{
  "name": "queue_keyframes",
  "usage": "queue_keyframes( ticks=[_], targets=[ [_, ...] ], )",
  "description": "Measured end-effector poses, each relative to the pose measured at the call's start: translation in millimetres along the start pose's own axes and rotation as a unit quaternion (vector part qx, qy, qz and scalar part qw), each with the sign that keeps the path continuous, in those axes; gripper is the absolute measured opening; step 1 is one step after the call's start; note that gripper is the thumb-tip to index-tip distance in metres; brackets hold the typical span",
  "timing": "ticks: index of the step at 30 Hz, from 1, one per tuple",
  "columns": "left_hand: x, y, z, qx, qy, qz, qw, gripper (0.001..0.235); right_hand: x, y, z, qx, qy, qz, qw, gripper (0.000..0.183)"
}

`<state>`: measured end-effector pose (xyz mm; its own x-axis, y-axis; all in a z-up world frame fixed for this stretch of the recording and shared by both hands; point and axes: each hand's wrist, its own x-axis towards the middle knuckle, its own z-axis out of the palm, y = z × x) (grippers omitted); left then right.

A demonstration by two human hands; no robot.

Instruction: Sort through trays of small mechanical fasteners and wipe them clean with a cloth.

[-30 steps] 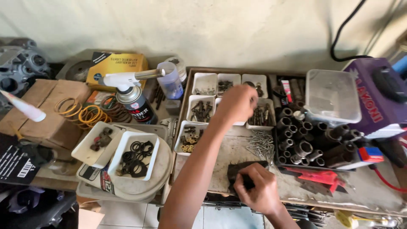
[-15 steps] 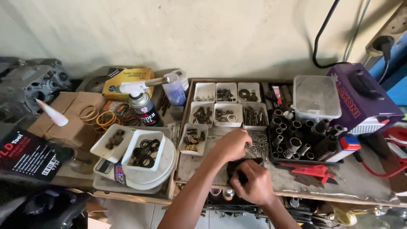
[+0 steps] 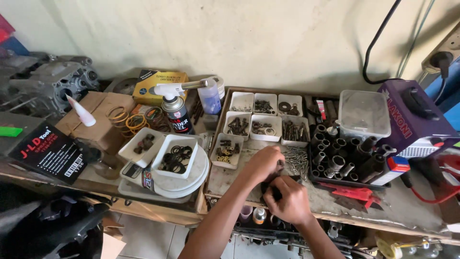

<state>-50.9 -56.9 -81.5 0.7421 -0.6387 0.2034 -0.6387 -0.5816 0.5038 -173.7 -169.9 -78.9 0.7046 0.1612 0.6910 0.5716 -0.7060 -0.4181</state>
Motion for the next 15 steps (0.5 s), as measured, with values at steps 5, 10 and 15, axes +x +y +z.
queue_keyframes(
  ticks=[5, 10, 15],
  targets=[
    [1, -8, 2, -0.05, -0.004, -0.063, 0.997, 0.007, -4, 10, 8, -0.005, -0.005, -0.01, 1.0, 0.01],
    [5, -28, 25, -0.13, 0.119, -0.037, 0.984, 0.037, -3, 8, 3, -0.011, 0.0, -0.013, 1.0, 0.014],
    [-16, 6, 8, -0.134, 0.174, -0.047, 0.975, 0.011, -2, 9, 7, -0.002, 0.069, -0.042, 0.997, 0.004]
  ],
)
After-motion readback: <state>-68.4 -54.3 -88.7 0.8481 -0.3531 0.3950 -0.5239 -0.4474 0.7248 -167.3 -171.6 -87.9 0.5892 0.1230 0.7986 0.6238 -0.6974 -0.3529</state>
